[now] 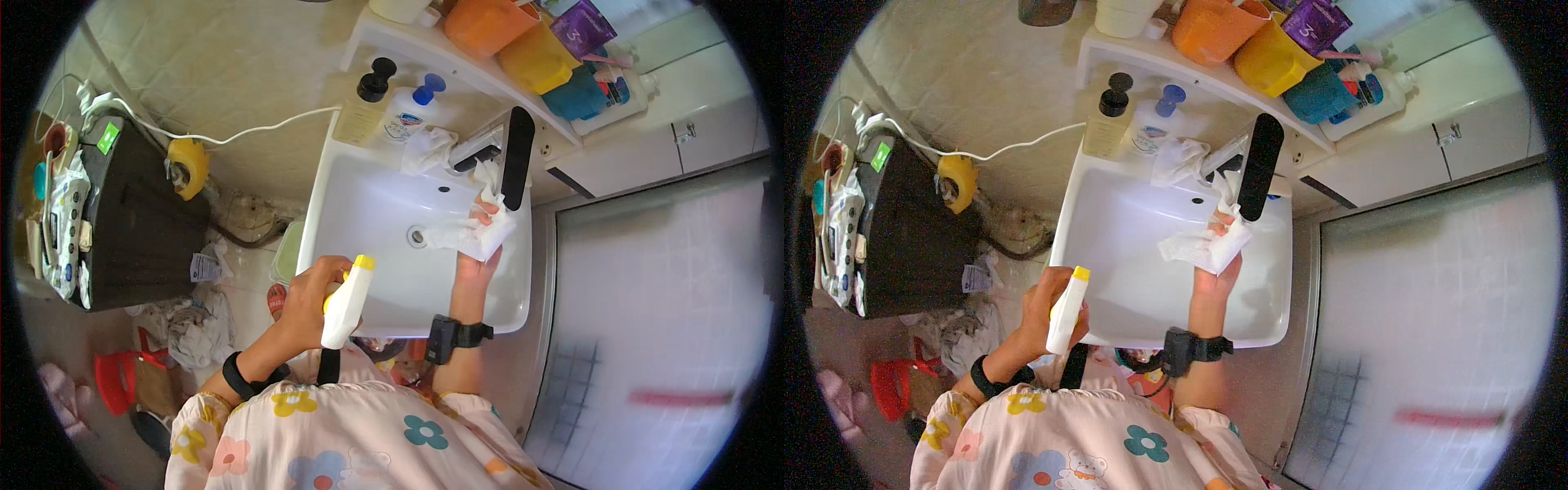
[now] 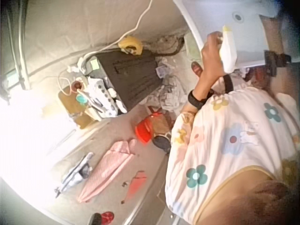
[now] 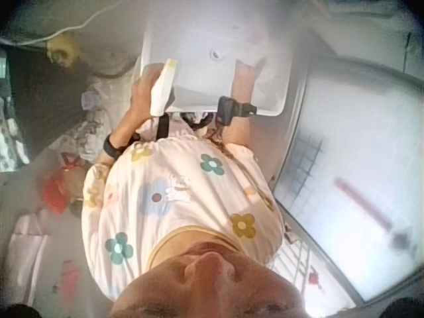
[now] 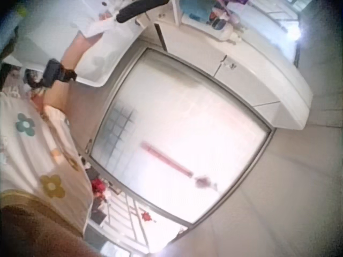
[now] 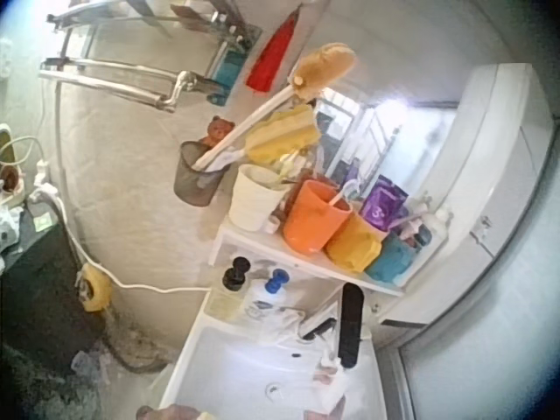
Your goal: Cleaning a bathroom sink and faucet using a spray cleaner and a cloth.
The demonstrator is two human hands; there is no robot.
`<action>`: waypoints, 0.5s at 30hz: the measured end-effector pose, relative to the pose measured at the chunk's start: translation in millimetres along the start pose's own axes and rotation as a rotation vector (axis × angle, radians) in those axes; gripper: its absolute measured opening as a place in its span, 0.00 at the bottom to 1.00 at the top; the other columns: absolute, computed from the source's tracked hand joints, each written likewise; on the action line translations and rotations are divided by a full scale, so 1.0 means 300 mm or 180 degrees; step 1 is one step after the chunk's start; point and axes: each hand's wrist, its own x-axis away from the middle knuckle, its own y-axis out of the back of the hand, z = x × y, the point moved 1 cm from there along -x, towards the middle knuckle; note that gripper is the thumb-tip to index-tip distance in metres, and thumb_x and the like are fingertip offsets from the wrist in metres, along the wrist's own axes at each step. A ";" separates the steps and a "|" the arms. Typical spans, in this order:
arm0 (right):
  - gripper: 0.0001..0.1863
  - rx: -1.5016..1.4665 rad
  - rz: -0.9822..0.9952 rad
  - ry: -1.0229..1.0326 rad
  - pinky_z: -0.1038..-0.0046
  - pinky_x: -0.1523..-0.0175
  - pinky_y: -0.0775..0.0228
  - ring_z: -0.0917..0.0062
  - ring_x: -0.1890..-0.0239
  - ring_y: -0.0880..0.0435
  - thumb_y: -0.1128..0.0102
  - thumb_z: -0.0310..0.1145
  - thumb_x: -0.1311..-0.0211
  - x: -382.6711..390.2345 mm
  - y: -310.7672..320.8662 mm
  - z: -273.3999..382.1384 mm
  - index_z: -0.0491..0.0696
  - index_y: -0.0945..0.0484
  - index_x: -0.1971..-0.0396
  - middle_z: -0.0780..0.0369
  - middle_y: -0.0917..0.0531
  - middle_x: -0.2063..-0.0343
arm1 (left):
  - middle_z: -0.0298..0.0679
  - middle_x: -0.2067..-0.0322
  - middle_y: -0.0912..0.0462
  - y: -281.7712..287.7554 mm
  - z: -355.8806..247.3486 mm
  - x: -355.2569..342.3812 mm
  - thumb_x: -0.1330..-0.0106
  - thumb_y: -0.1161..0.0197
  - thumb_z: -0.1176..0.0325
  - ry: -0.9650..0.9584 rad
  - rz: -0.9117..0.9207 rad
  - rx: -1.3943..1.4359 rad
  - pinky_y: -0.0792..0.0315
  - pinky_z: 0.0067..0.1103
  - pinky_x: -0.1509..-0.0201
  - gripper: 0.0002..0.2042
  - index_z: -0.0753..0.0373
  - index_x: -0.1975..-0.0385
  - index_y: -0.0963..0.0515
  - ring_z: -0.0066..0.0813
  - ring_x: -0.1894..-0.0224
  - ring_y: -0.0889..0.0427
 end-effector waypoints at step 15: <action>0.10 0.0257 -0.2329 0.0477 0.76 0.79 0.51 0.78 0.82 0.42 0.57 0.32 0.47 -0.109 -0.084 0.050 0.47 0.39 0.84 0.63 0.36 0.83 | 0.45 0.75 0.24 -0.013 0.004 -0.006 0.63 0.33 0.70 0.0172 0.0135 -0.0015 0.30 0.24 0.70 0.25 0.64 0.61 0.33 0.40 0.75 0.23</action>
